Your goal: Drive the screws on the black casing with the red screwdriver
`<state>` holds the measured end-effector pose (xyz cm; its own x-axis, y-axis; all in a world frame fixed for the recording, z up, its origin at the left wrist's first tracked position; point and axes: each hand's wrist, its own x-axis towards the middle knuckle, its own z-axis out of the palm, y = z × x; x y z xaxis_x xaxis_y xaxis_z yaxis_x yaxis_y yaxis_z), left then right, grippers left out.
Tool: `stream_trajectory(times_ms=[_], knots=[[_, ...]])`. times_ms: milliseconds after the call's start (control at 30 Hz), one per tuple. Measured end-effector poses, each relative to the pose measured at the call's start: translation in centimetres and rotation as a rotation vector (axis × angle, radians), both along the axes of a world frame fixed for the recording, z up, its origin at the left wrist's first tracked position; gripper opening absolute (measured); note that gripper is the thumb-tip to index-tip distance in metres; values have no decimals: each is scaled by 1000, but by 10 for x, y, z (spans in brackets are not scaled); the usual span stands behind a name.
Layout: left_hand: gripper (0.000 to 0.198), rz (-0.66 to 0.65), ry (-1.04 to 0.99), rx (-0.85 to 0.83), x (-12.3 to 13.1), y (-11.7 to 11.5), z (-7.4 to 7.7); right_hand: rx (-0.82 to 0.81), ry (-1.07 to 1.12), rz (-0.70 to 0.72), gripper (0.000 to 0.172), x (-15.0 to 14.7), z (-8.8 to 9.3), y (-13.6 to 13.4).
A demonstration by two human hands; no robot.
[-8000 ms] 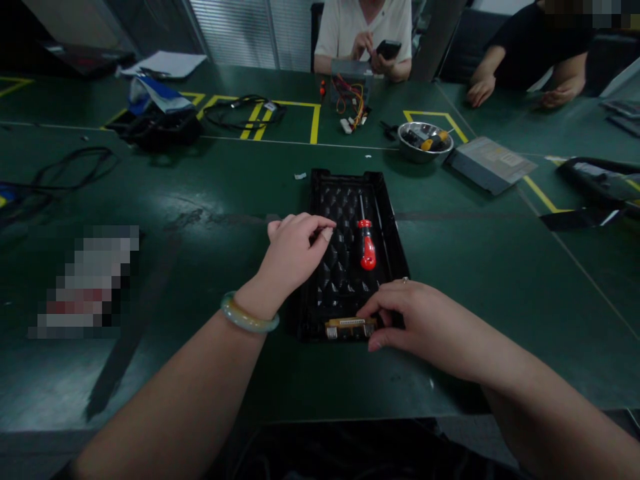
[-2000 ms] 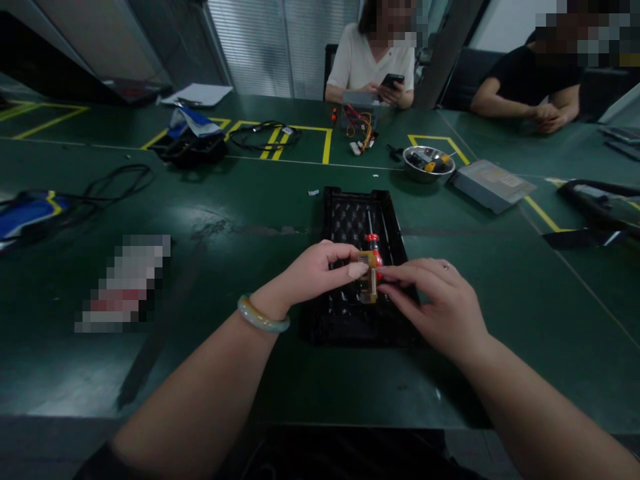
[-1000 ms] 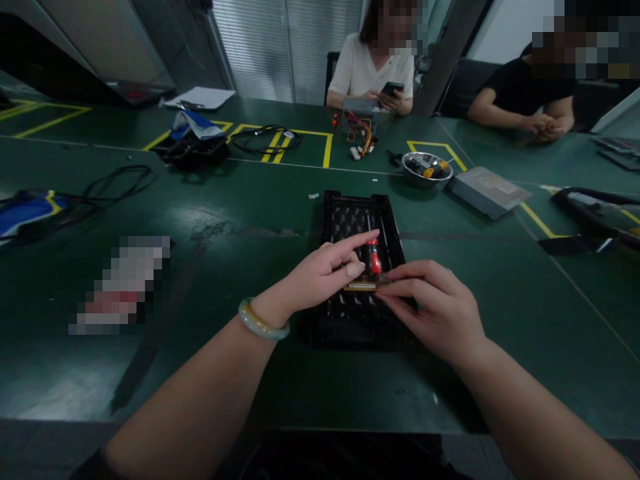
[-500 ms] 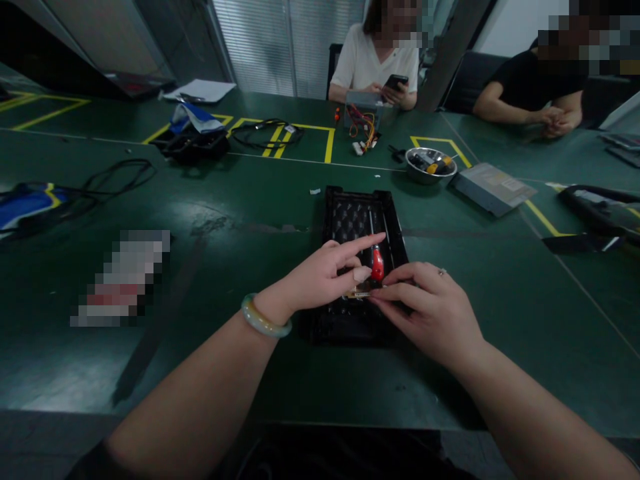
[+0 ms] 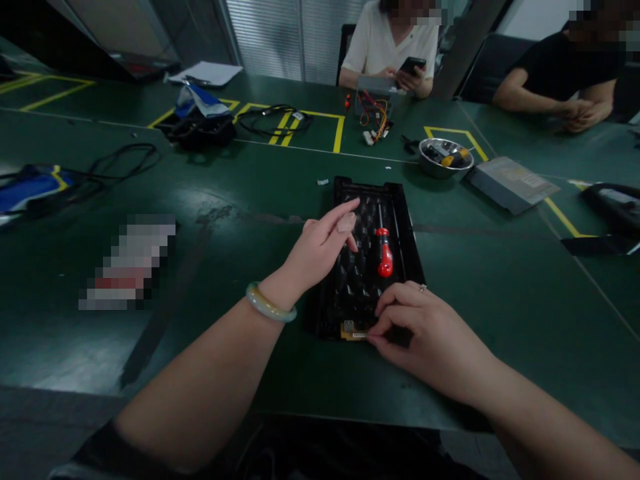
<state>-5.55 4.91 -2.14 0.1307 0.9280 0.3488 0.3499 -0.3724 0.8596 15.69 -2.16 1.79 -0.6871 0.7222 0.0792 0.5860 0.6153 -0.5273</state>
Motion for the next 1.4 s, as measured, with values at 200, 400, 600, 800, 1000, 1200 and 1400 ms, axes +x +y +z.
stream_trajectory(times_ms=[200, 400, 600, 800, 1000, 1200, 1400], knots=[[45, 2, 78, -31, 2, 1, -2, -83, -33, -21, 6, 2, -2, 4], [43, 0, 157, -15, 1, 3, -5, -131, -44, -18, 3, 3, -4, 7], [43, -5, 198, 1, 1, 4, -5, -87, -13, -34, 6, 4, 2, 5], [43, -6, 222, 8, 2, 5, -5, -117, -6, -60, 6, 2, 0, 3], [44, -8, 226, 5, 2, 5, -6, -116, -29, -52, 6, 0, -5, 3], [44, 0, 242, 5, 3, 4, -4, -139, -62, -68, 6, 0, -2, 4], [44, -4, 237, -1, 3, 5, -5, -155, -127, -26, 25, 1, 3, 4]])
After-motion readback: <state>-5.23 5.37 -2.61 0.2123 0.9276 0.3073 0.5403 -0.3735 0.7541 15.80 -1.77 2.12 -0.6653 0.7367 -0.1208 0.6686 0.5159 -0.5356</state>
